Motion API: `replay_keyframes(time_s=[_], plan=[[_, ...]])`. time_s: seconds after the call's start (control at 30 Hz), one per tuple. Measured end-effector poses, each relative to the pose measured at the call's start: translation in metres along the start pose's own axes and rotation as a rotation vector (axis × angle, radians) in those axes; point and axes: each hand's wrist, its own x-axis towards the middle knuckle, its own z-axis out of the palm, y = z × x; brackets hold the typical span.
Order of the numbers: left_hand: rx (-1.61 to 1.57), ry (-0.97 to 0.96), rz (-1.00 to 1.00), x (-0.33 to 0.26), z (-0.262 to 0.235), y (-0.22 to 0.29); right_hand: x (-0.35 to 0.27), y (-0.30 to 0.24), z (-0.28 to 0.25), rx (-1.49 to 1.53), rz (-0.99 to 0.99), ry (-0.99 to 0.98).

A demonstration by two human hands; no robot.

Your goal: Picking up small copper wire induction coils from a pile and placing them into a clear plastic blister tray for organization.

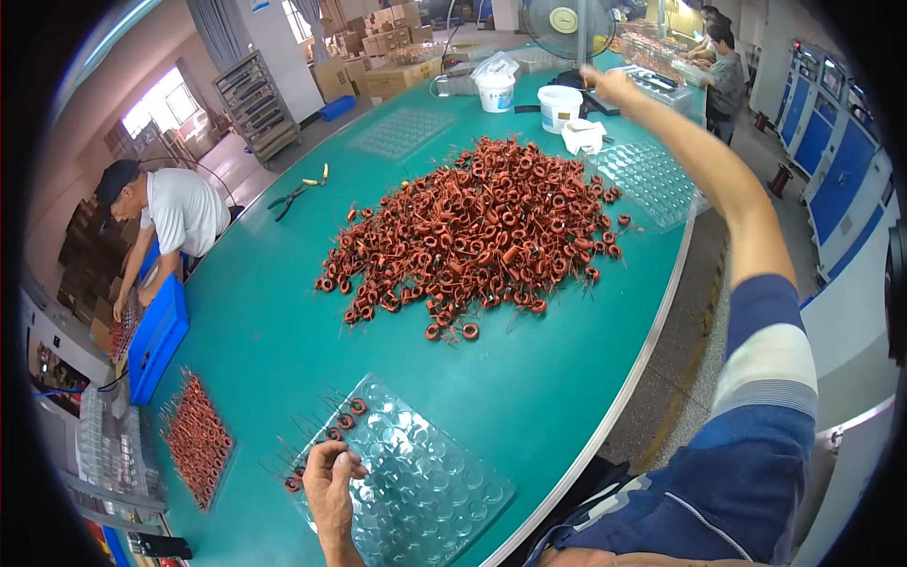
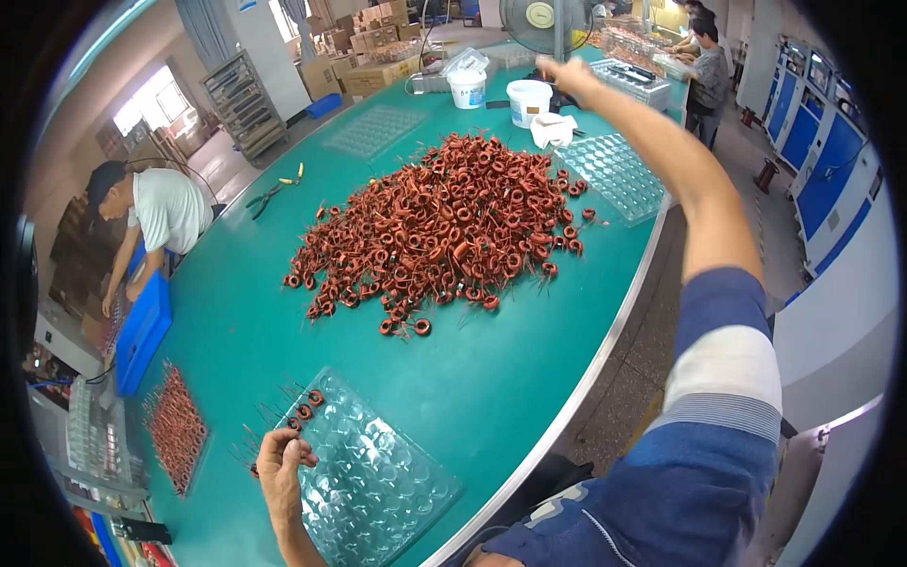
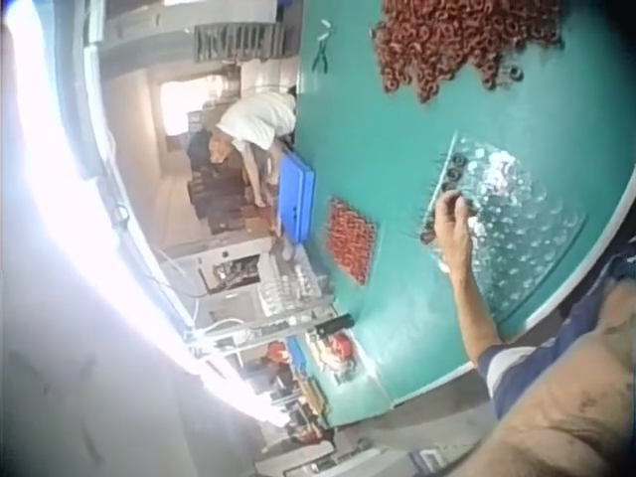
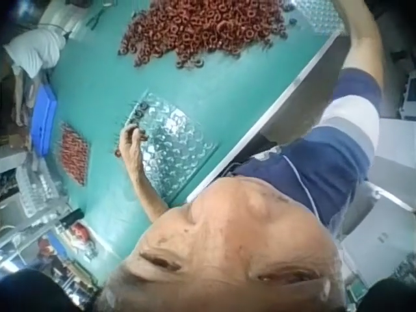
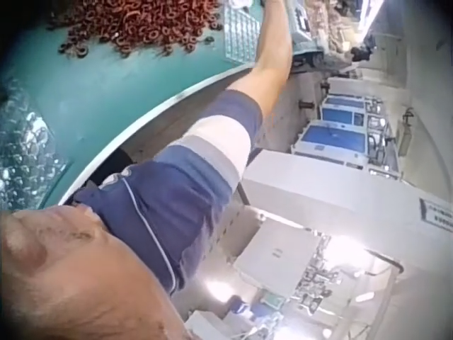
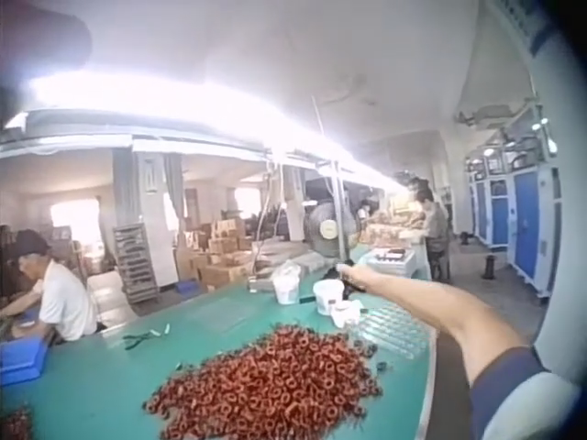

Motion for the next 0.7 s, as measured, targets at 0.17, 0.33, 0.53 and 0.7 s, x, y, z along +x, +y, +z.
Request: replay_keyframes(time_s=[0.17,0.33,0.53,0.7], plan=[[0.019,-0.033,0.008,0.005,0.009,-0.006,0.049,-0.008,-0.026,-0.098,-0.277,0.418],[0.118,0.036,0.056,-0.003,0.000,0.010,-0.088,-0.009,0.070,0.129,-0.410,-0.121],[0.003,-0.011,0.070,0.003,0.005,0.027,-0.254,-0.038,0.071,0.137,-0.824,-0.491],[0.111,0.064,0.170,-0.017,-0.008,0.041,-0.320,-0.091,0.131,0.057,-1.366,-0.667]])
